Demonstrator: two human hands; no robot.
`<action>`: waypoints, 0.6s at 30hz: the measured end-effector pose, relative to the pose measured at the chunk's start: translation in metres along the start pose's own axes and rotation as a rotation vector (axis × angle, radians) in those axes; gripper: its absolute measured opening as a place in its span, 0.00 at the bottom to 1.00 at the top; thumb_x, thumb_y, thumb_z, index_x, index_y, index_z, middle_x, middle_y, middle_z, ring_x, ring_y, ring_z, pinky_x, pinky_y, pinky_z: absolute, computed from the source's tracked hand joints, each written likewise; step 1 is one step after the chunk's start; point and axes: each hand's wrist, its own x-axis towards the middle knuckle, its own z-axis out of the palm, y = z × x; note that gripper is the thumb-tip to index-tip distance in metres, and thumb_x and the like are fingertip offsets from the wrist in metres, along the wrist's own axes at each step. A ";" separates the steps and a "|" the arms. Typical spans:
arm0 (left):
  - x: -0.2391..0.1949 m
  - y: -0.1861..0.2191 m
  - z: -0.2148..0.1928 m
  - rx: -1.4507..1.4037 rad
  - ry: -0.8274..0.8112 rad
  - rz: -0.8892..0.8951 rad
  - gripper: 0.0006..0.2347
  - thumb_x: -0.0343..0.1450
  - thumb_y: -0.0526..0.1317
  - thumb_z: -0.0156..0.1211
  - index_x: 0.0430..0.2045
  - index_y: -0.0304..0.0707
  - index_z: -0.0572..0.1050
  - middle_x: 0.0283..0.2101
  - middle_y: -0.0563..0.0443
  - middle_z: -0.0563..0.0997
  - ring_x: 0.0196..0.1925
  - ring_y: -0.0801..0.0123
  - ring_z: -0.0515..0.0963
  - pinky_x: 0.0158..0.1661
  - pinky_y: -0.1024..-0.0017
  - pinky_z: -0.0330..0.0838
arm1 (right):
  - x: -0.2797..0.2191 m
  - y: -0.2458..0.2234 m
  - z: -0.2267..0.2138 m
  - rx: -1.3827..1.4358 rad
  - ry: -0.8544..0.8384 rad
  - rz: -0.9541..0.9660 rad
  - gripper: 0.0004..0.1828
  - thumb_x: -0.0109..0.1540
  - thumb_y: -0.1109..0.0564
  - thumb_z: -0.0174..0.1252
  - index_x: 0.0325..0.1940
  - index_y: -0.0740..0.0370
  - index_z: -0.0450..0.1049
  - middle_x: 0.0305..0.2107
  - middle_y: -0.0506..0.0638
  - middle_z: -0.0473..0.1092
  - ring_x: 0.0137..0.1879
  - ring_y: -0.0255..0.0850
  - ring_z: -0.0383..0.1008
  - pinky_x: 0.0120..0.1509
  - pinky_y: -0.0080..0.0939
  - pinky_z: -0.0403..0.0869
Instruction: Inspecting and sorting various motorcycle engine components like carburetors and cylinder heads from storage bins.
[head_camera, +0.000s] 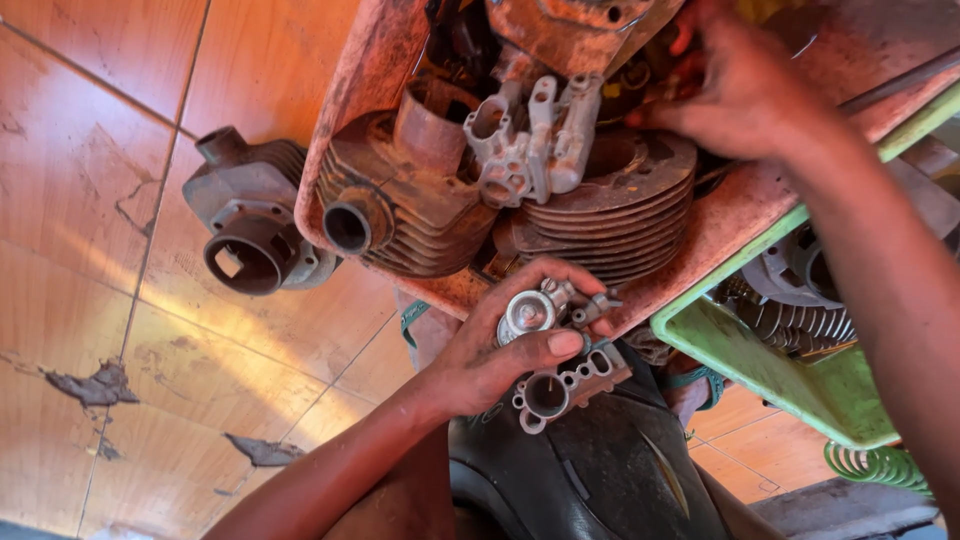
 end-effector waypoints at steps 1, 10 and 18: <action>-0.001 0.000 0.000 -0.016 -0.012 0.022 0.20 0.71 0.51 0.60 0.53 0.42 0.70 0.47 0.49 0.82 0.53 0.69 0.81 0.38 0.73 0.70 | -0.007 -0.009 -0.001 0.039 -0.008 0.100 0.50 0.61 0.59 0.65 0.81 0.53 0.43 0.72 0.58 0.54 0.70 0.56 0.62 0.73 0.59 0.61; -0.002 0.006 -0.004 -0.005 -0.015 -0.031 0.22 0.69 0.54 0.61 0.52 0.44 0.70 0.49 0.44 0.83 0.56 0.66 0.82 0.44 0.70 0.76 | 0.024 0.087 0.012 -0.854 0.595 -0.457 0.23 0.59 0.55 0.69 0.59 0.53 0.81 0.53 0.50 0.79 0.68 0.59 0.72 0.76 0.60 0.58; -0.003 0.008 -0.003 0.015 -0.004 -0.049 0.22 0.68 0.54 0.61 0.52 0.45 0.71 0.47 0.46 0.84 0.50 0.71 0.81 0.40 0.72 0.73 | 0.018 0.029 -0.003 -1.230 0.101 -0.580 0.18 0.65 0.46 0.54 0.60 0.44 0.71 0.46 0.45 0.78 0.62 0.46 0.75 0.52 0.47 0.84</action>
